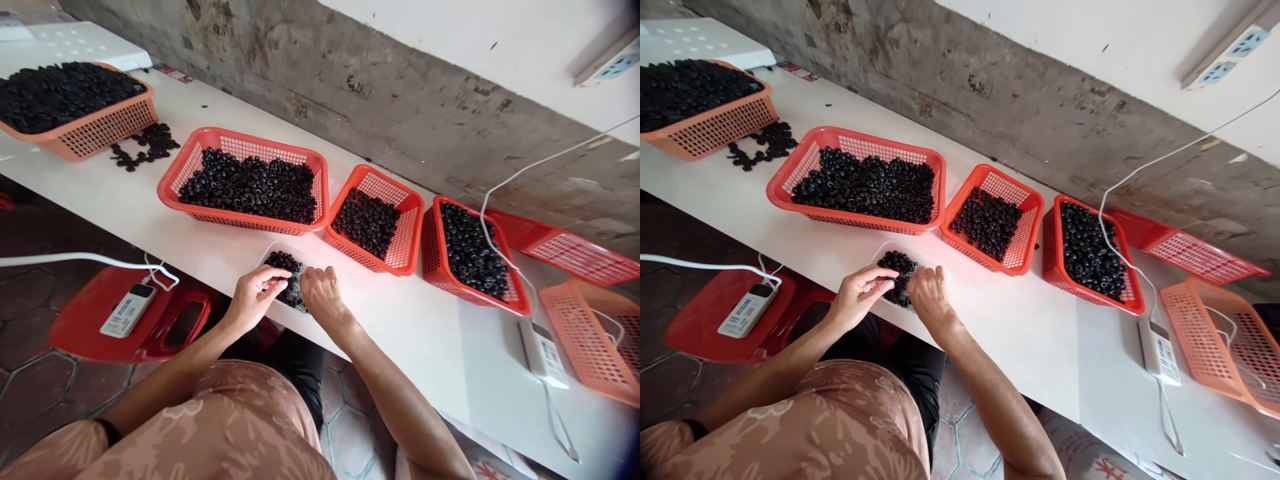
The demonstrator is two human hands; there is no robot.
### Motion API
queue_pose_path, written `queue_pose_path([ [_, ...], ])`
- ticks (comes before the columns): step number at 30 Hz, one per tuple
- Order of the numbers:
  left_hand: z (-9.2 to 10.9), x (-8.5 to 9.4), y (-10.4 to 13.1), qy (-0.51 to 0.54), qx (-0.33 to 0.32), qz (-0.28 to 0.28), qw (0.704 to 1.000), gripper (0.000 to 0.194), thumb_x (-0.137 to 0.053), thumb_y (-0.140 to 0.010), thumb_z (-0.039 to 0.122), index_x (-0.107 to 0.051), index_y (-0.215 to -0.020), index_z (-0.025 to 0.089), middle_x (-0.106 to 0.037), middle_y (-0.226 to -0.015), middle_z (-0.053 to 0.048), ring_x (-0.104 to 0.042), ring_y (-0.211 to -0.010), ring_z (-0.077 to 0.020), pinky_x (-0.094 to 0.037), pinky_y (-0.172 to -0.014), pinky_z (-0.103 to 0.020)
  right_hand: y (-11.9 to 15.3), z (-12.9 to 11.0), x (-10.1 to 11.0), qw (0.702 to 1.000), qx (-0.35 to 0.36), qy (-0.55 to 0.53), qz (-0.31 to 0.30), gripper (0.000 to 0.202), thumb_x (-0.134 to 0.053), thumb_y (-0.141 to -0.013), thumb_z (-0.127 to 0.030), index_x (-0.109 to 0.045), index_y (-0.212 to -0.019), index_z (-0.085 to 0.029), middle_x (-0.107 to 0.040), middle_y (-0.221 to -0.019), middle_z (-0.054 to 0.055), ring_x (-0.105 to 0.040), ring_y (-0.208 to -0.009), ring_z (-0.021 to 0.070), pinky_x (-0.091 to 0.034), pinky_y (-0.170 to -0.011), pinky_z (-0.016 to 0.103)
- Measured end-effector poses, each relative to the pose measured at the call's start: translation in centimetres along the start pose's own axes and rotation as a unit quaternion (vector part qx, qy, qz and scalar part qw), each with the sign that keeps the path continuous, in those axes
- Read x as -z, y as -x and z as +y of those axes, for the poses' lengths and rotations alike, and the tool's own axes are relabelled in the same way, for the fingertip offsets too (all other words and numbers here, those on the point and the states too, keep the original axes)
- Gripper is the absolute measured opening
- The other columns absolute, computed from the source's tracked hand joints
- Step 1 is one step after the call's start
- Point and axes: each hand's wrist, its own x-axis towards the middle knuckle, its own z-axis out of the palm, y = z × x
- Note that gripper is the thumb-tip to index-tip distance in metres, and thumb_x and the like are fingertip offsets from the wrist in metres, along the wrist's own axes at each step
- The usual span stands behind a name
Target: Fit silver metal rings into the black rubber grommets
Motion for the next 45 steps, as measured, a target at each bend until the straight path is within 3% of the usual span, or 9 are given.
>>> queue_pose_path([
  [3, -0.2, 0.0, 0.0, -0.003, 0.002, -0.003, 1.000, 0.022, -0.063, -0.092, 0.032, -0.073, -0.107, 0.019, -0.071, -0.102, -0.007, -0.071, -0.088, -0.0174, -0.056, -0.084, -0.027, 0.0, 0.6, 0.6, 0.999, -0.030, -0.017, -0.002, 0.025, -0.045, -0.097, -0.012, -0.069, -0.099, -0.013, -0.068, -0.096, 0.014, -0.065, -0.083, 0.0240, -0.043, -0.082, 0.038],
  [7, -0.4, -0.2, -0.1, -0.011, -0.001, -0.001, 1.000, 0.022, -0.062, -0.093, 0.032, -0.073, -0.107, 0.019, -0.071, -0.102, -0.007, -0.071, -0.089, -0.0174, -0.056, -0.082, -0.026, -0.1, 0.4, 0.6, 0.997, 0.016, -0.065, -0.046, 0.016, -0.060, -0.095, -0.028, -0.072, -0.099, -0.018, -0.070, -0.096, 0.008, -0.067, -0.087, 0.0226, -0.044, -0.081, 0.033],
  [13, -0.3, -0.1, -0.1, -0.016, 0.000, -0.003, 1.000, 0.022, -0.061, -0.093, 0.032, -0.073, -0.107, 0.019, -0.070, -0.100, -0.006, -0.070, -0.088, -0.0169, -0.056, -0.082, -0.026, -0.7, 0.2, -0.7, 0.995, 0.040, -0.082, -0.049, 0.027, -0.048, -0.098, -0.013, -0.072, -0.088, -0.014, -0.070, -0.088, 0.010, -0.067, -0.081, 0.0215, -0.043, -0.082, 0.034],
  [18, 0.2, 0.0, -0.1, -0.002, 0.014, -0.002, 1.000, 0.022, -0.062, -0.092, 0.032, -0.073, -0.105, 0.019, -0.071, -0.099, -0.006, -0.071, -0.087, -0.0169, -0.055, -0.081, -0.026, 0.0, 1.4, -0.4, 0.989, 0.010, -0.144, 0.001, 0.019, -0.051, -0.100, -0.019, -0.070, -0.098, -0.016, -0.071, -0.099, 0.008, -0.066, -0.085, 0.0183, -0.044, -0.081, 0.030],
  [22, 0.7, 0.1, -0.3, 0.035, 0.043, -0.007, 0.998, 0.022, -0.065, -0.089, 0.032, -0.074, -0.103, 0.019, -0.072, -0.097, -0.006, -0.072, -0.087, -0.0181, -0.056, -0.081, -0.026, 1.2, 2.1, 0.4, 0.928, -0.002, -0.365, 0.072, 0.010, -0.057, -0.097, -0.017, -0.067, -0.094, -0.019, -0.071, -0.093, 0.002, -0.064, -0.083, 0.0146, -0.045, -0.078, 0.025],
  [26, 1.3, 0.1, -0.5, 0.107, 0.107, -0.022, 0.988, 0.027, -0.068, -0.084, 0.034, -0.075, -0.104, 0.017, -0.074, -0.097, -0.007, -0.073, -0.090, -0.0205, -0.056, -0.083, -0.028, 2.1, 1.8, 1.0, 0.886, 0.015, -0.456, 0.082, 0.013, -0.053, -0.099, -0.021, -0.065, -0.096, -0.020, -0.068, -0.087, 0.000, -0.059, -0.077, 0.0134, -0.044, -0.074, 0.024],
  [30, 1.9, -0.1, -0.4, 0.183, 0.161, -0.030, 0.969, 0.028, -0.075, -0.078, 0.035, -0.076, -0.101, 0.018, -0.077, -0.094, -0.006, -0.073, -0.087, -0.0202, -0.055, -0.083, -0.029, 2.6, 1.0, 2.0, 0.875, 0.029, -0.478, 0.074, 0.017, -0.047, -0.102, -0.024, -0.063, -0.097, -0.019, -0.067, -0.088, 0.001, -0.057, -0.077, 0.0136, -0.043, -0.074, 0.025],
  [36, 1.9, -0.5, -0.5, 0.249, 0.195, 0.009, 0.949, 0.028, -0.082, -0.070, 0.033, -0.077, -0.092, 0.017, -0.075, -0.087, -0.006, -0.070, -0.078, -0.0185, -0.053, -0.075, -0.030, 3.1, 0.3, 3.2, 0.880, 0.017, -0.470, 0.070, 0.017, -0.047, -0.101, -0.023, -0.062, -0.094, -0.019, -0.066, -0.086, 0.001, -0.057, -0.076, 0.0137, -0.044, -0.073, 0.026],
  [45, 1.6, -0.5, -0.3, 0.236, 0.169, 0.020, 0.957, 0.026, -0.082, -0.071, 0.032, -0.077, -0.093, 0.017, -0.074, -0.086, -0.005, -0.066, -0.079, -0.0162, -0.052, -0.081, -0.030, 2.9, 0.0, 3.4, 0.887, 0.019, -0.458, 0.062, 0.015, -0.050, -0.100, -0.023, -0.062, -0.091, -0.018, -0.063, -0.081, -0.001, -0.054, -0.072, 0.0127, -0.041, -0.070, 0.025],
])
